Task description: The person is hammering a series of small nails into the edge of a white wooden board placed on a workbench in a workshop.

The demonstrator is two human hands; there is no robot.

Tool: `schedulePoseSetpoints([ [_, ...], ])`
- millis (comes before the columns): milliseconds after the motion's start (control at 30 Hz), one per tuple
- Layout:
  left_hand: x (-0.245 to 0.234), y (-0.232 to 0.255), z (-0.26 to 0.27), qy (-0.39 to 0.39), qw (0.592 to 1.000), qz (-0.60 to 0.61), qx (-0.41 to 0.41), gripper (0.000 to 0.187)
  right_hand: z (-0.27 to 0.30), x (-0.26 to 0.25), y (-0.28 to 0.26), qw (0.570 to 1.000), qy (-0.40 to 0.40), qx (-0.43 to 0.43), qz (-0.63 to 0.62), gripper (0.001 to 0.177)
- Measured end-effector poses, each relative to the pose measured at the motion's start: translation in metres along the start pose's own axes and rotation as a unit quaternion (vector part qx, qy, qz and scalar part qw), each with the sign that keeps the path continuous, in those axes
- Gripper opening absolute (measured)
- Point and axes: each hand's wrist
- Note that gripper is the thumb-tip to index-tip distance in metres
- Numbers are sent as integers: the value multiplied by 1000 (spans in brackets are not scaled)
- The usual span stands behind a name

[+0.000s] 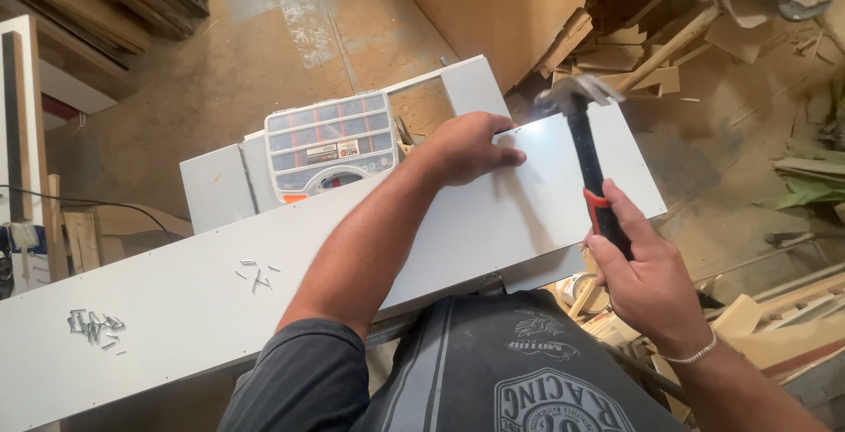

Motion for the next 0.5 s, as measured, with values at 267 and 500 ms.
schedulePoseSetpoints([
  [267,-9,10,22,19,998,67,9,47,4,5,-7,996,2,-83,42,59],
  [500,3,-4,-1,21,999,31,20,53,-4,9,-2,991,0,-59,119,62],
])
Point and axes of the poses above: each hand's wrist, its own z-axis away from the middle knuckle, its own x-axis out of the palm, y = z × x, and after that the axes turned 1 degree about z, right-handed
